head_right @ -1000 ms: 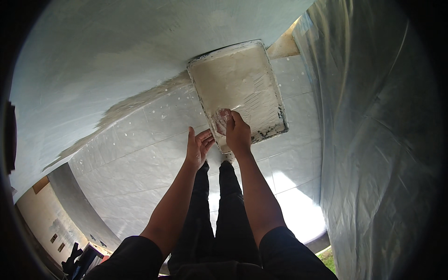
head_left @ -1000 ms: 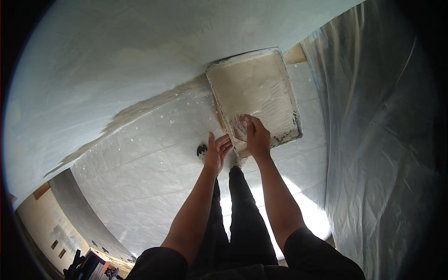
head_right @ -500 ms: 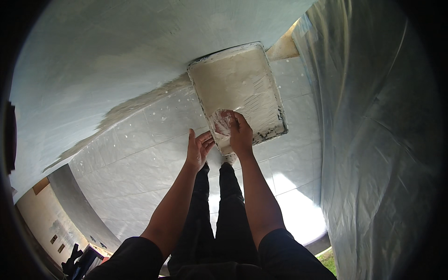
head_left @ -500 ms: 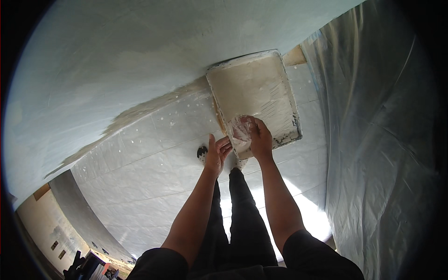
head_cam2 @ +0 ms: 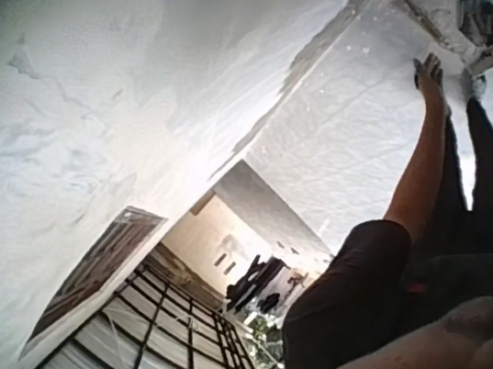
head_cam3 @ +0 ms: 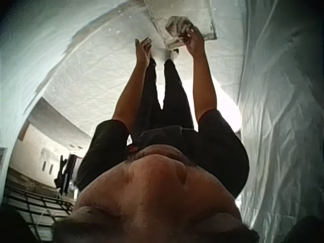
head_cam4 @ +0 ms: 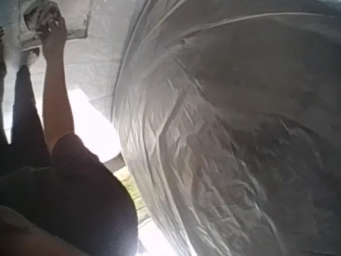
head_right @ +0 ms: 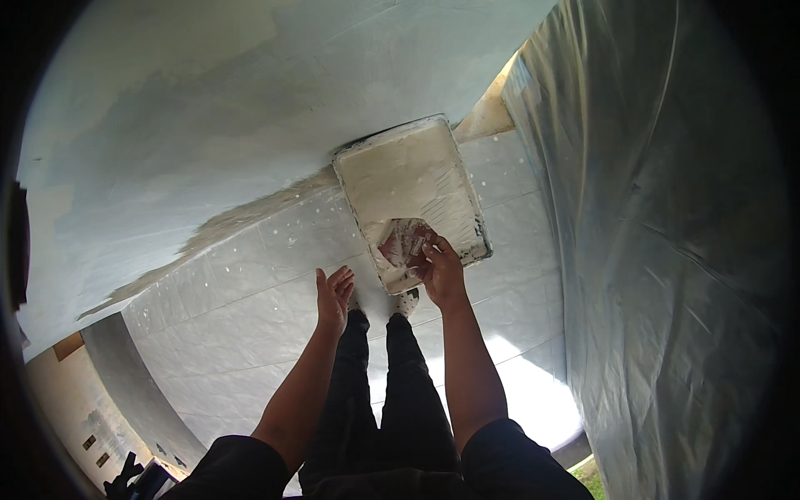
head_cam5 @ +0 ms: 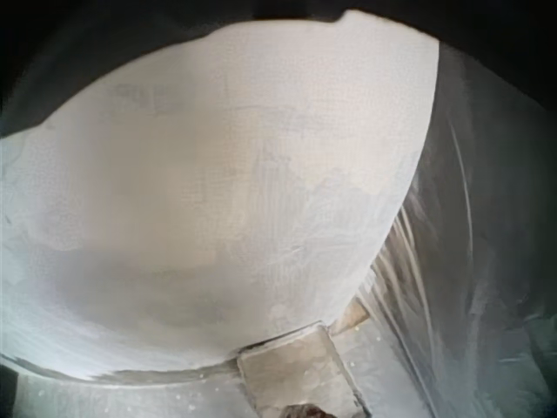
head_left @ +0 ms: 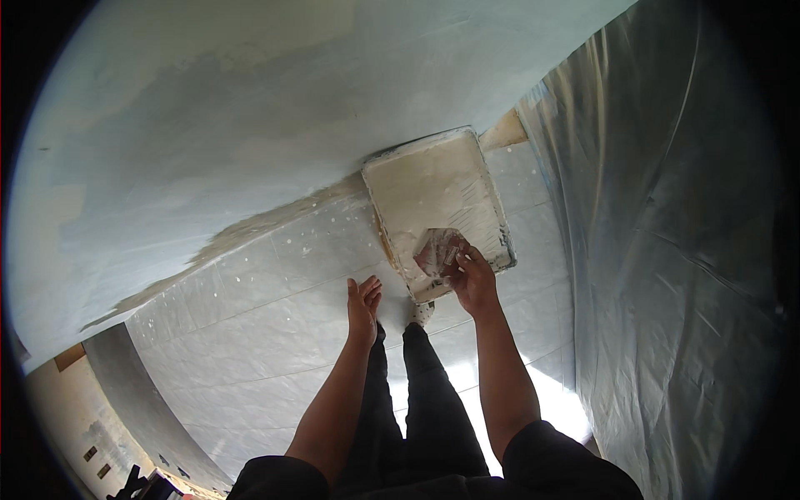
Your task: The person applies wall putty to a damaged wall surface and smooths it with a manual scraper tool.
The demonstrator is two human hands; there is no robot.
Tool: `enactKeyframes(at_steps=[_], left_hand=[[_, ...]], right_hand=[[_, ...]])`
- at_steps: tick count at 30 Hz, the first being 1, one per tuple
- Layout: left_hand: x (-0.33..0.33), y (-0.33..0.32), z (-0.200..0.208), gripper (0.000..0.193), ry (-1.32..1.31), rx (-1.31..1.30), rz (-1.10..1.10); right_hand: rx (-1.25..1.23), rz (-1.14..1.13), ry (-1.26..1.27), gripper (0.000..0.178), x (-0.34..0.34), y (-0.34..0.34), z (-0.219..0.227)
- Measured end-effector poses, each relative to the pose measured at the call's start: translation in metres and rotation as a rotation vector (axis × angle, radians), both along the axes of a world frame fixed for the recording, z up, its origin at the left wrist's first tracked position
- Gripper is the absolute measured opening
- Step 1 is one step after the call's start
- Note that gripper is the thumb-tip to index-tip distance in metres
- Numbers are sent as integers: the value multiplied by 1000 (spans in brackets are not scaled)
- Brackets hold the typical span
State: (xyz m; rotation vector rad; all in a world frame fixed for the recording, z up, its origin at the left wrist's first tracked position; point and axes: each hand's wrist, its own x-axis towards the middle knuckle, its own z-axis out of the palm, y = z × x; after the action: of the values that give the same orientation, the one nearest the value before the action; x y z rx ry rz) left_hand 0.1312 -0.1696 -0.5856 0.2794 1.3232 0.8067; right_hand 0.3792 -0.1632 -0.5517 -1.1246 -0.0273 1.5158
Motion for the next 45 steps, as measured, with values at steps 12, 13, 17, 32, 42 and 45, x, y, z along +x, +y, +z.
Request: enactKeyframes(at_steps=[12, 13, 17, 32, 42, 45], left_hand=[[-5, 14, 155, 90, -54, 198, -28], [-5, 20, 165, 89, -83, 249, -26], [-5, 37, 218, 87, -94, 444, -41], [-110, 126, 408, 73, 422, 1431, -447], [-168, 250, 744, 76, 1243, 2414, -513], [-151, 274, 814, 74, 1450, 2568, -416]], right_hand=[[130, -197, 151, 36, 17, 14, 189], [190, -163, 167, 36, 18, 17, 204], [275, -138, 246, 41, 5, 24, 260], [430, -386, 335, 37, -86, 64, 407], [1215, -245, -48, 43, -182, 160, 697], [1398, -265, -204, 40, -185, 178, 771]])
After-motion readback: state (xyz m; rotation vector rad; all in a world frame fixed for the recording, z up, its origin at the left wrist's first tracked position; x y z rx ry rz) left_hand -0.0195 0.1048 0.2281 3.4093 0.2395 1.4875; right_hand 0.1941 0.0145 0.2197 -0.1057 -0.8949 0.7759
